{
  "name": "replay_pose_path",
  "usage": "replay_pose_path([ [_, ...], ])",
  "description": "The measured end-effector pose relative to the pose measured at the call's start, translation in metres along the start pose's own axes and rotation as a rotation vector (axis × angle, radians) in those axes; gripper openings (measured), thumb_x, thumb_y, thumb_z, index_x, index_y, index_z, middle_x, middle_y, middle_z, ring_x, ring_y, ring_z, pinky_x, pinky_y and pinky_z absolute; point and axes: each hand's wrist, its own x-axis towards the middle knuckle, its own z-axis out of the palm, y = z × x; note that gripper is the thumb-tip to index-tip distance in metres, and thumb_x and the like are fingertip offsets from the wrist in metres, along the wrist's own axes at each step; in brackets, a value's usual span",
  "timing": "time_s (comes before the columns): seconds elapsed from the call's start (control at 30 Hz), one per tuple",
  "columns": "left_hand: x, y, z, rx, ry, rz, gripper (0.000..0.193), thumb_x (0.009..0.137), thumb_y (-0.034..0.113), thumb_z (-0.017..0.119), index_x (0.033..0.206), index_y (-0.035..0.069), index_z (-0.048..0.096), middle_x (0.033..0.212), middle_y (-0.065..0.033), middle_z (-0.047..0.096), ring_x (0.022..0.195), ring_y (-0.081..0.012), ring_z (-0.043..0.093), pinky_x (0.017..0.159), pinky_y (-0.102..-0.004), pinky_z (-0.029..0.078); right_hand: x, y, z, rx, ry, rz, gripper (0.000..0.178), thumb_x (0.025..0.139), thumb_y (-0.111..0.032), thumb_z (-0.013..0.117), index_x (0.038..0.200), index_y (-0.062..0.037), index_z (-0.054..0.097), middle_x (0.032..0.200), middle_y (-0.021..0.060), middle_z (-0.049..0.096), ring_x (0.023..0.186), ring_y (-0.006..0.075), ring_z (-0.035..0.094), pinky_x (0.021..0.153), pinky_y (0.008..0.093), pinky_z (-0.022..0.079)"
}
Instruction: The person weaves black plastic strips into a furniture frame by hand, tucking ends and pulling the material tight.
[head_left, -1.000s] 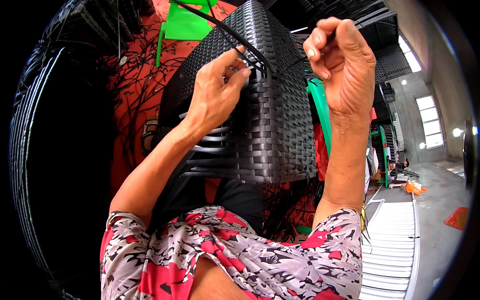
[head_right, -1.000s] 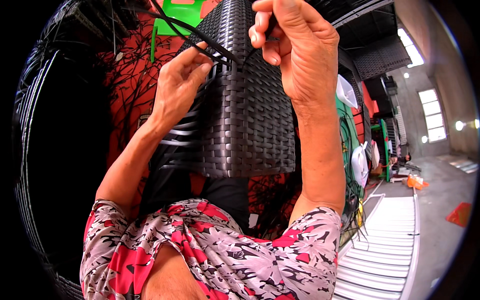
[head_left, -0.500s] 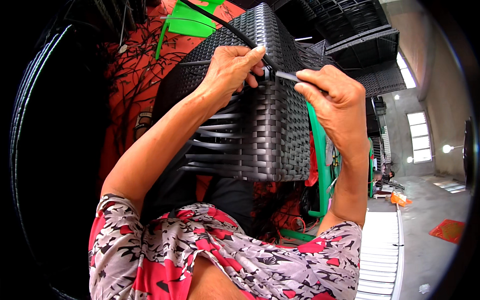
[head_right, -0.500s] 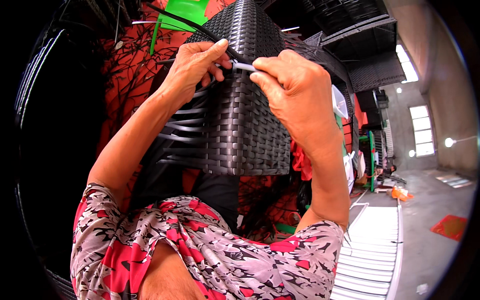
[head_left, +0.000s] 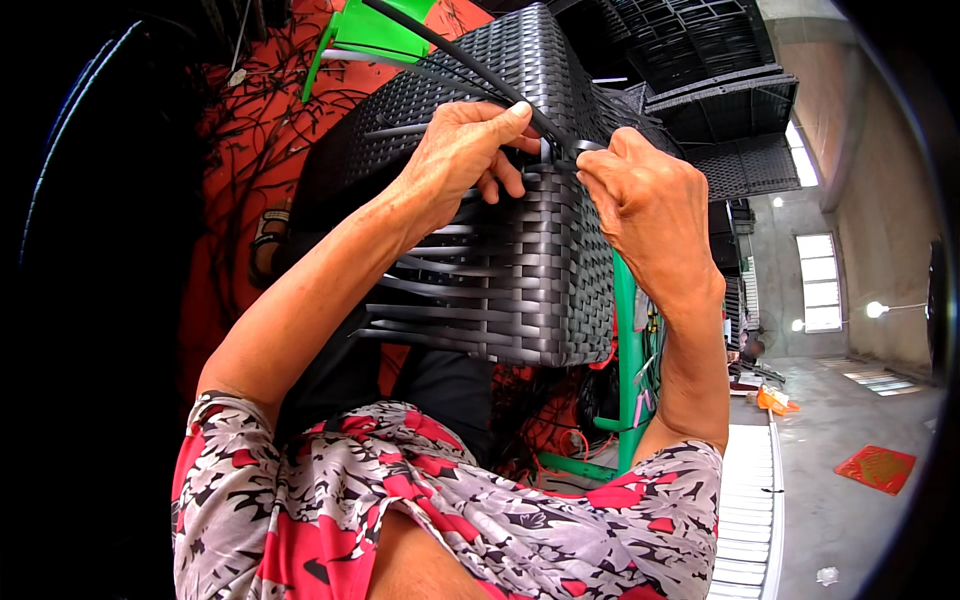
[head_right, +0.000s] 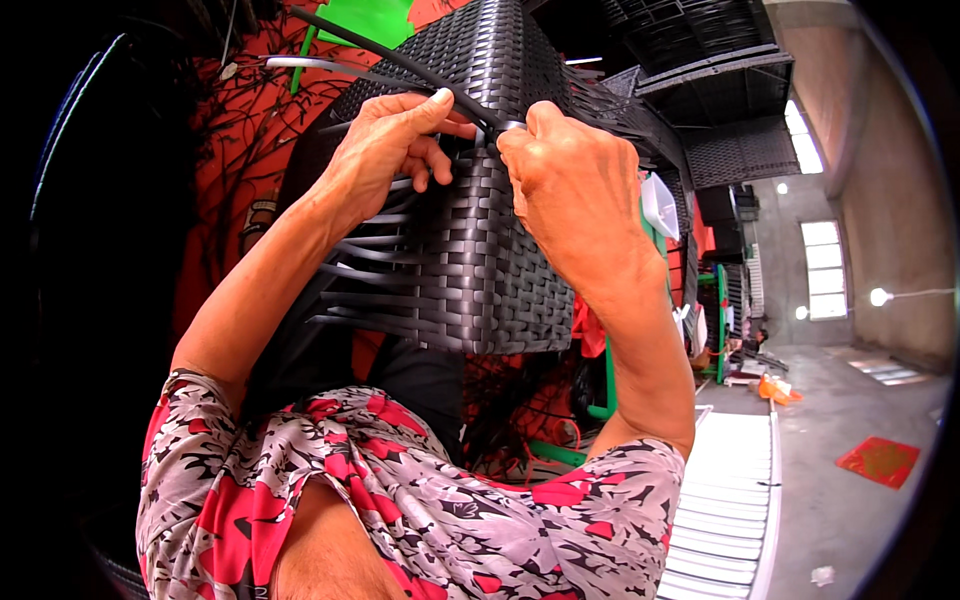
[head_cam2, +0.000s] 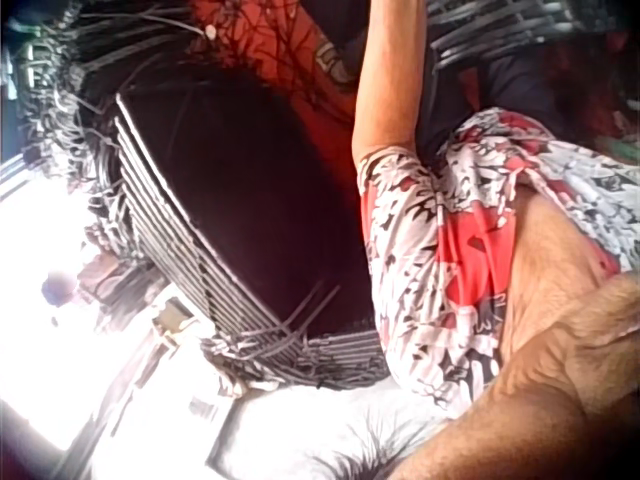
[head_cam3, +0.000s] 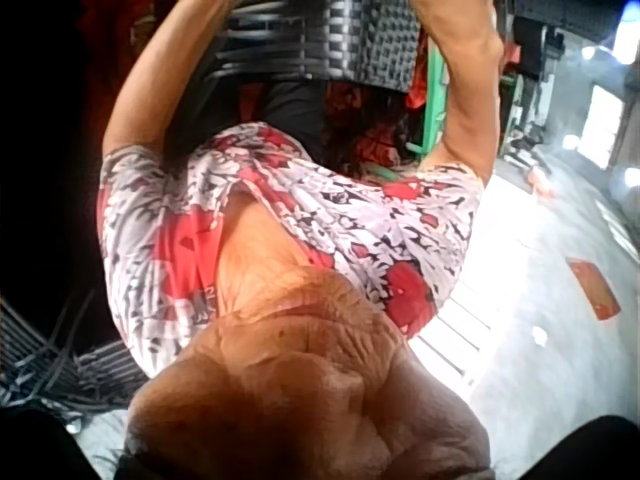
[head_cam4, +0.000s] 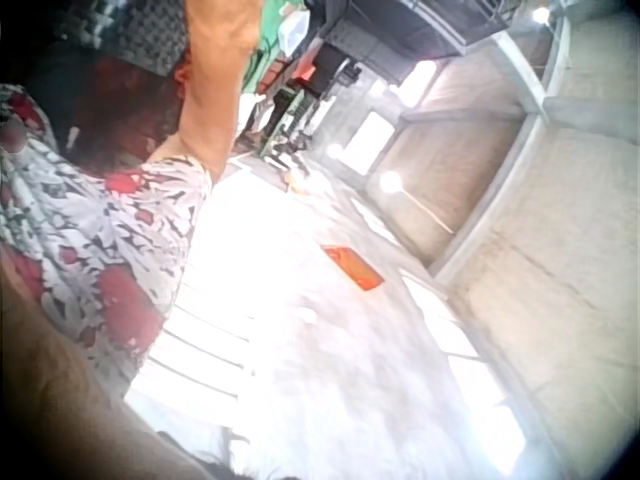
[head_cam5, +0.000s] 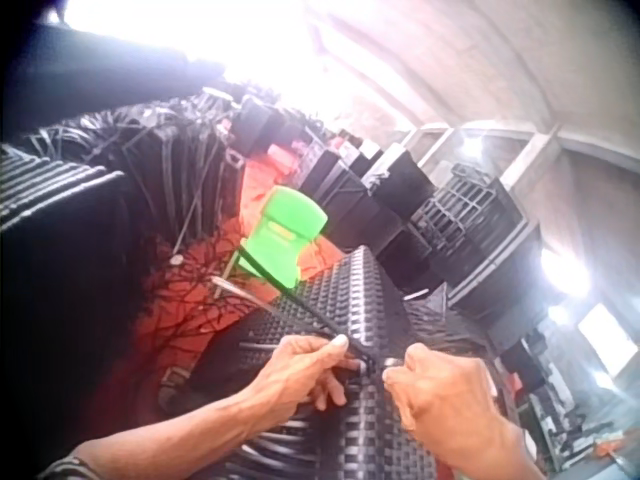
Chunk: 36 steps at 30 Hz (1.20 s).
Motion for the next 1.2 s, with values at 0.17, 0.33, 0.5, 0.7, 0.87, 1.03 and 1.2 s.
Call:
replay_pose_path([
  [0.17, -0.002, -0.002, 0.000, 0.006, -0.005, -0.007, 0.040, 0.092, 0.036, 0.054, 0.092, -0.003, 0.064, 0.087, -0.0118, 0.067, 0.054, -0.0117, 0.060, 0.041, -0.0199, 0.044, 0.002, 0.000, 0.005, -0.026, -0.032, -0.021, 0.009, 0.072, -0.008, 0.068, 0.077, -0.0052, 0.062, 0.070, 0.0086, 0.052, 0.060, 0.0258, 0.058, 0.051, 0.0355, 0.045],
  [0.33, -0.004, -0.007, -0.002, -0.073, -0.029, -0.054, 0.039, 0.093, 0.033, 0.054, 0.093, -0.004, 0.063, 0.073, -0.0101, 0.065, 0.055, -0.0109, 0.059, 0.044, -0.0197, 0.042, 0.004, -0.014, 0.001, -0.104, -0.097, -0.032, 0.018, 0.059, -0.004, 0.070, 0.072, -0.0027, 0.058, 0.074, 0.0103, 0.054, 0.066, 0.0253, 0.063, 0.053, 0.0356, 0.048],
  [0.5, -0.006, -0.012, -0.002, -0.373, -0.078, -0.060, 0.032, 0.092, 0.025, 0.057, 0.090, -0.007, 0.059, 0.069, -0.0114, 0.062, 0.057, -0.0139, 0.061, 0.045, -0.0206, 0.040, 0.006, -0.019, 0.000, -0.126, -0.127, -0.010, 0.020, 0.058, -0.004, 0.070, 0.073, -0.0018, 0.058, 0.074, 0.0106, 0.054, 0.067, 0.0260, 0.063, 0.053, 0.0363, 0.048],
  [0.7, -0.005, -0.013, -0.001, -0.463, -0.080, -0.105, 0.028, 0.093, 0.022, 0.055, 0.091, -0.006, 0.058, 0.069, -0.0095, 0.060, 0.061, -0.0147, 0.062, 0.047, -0.0223, 0.040, 0.008, -0.009, 0.012, -0.058, -0.126, -0.003, 0.016, 0.062, -0.005, 0.069, 0.072, -0.0027, 0.057, 0.073, 0.0109, 0.054, 0.065, 0.0281, 0.062, 0.054, 0.0384, 0.048],
  [0.87, -0.007, -0.014, -0.001, -0.478, -0.087, -0.105, 0.028, 0.092, 0.022, 0.056, 0.093, -0.006, 0.058, 0.080, -0.0112, 0.061, 0.064, -0.0153, 0.062, 0.047, -0.0224, 0.040, 0.008, -0.004, 0.015, -0.017, -0.072, 0.026, 0.010, 0.070, -0.007, 0.066, 0.070, -0.0041, 0.057, 0.070, 0.0103, 0.053, 0.061, 0.0285, 0.061, 0.052, 0.0389, 0.046],
  [1.03, -0.005, -0.015, -0.004, -0.530, -0.117, -0.105, 0.028, 0.091, 0.020, 0.058, 0.094, -0.007, 0.057, 0.087, -0.0130, 0.061, 0.066, -0.0153, 0.062, 0.048, -0.0225, 0.040, 0.007, -0.011, -0.003, -0.061, -0.114, 0.009, 0.008, 0.071, -0.006, 0.065, 0.072, -0.0038, 0.057, 0.071, 0.0100, 0.053, 0.061, 0.0268, 0.061, 0.052, 0.0373, 0.046],
  [1.2, -0.004, -0.014, -0.002, -0.524, -0.120, -0.103, 0.024, 0.090, 0.015, 0.059, 0.100, -0.006, 0.060, 0.076, -0.0077, 0.062, 0.062, -0.0099, 0.057, 0.049, -0.0212, 0.038, 0.006, -0.024, -0.003, -0.125, -0.172, 0.007, 0.014, 0.065, -0.004, 0.066, 0.075, -0.0024, 0.056, 0.074, 0.0103, 0.053, 0.065, 0.0252, 0.063, 0.053, 0.0363, 0.047],
])
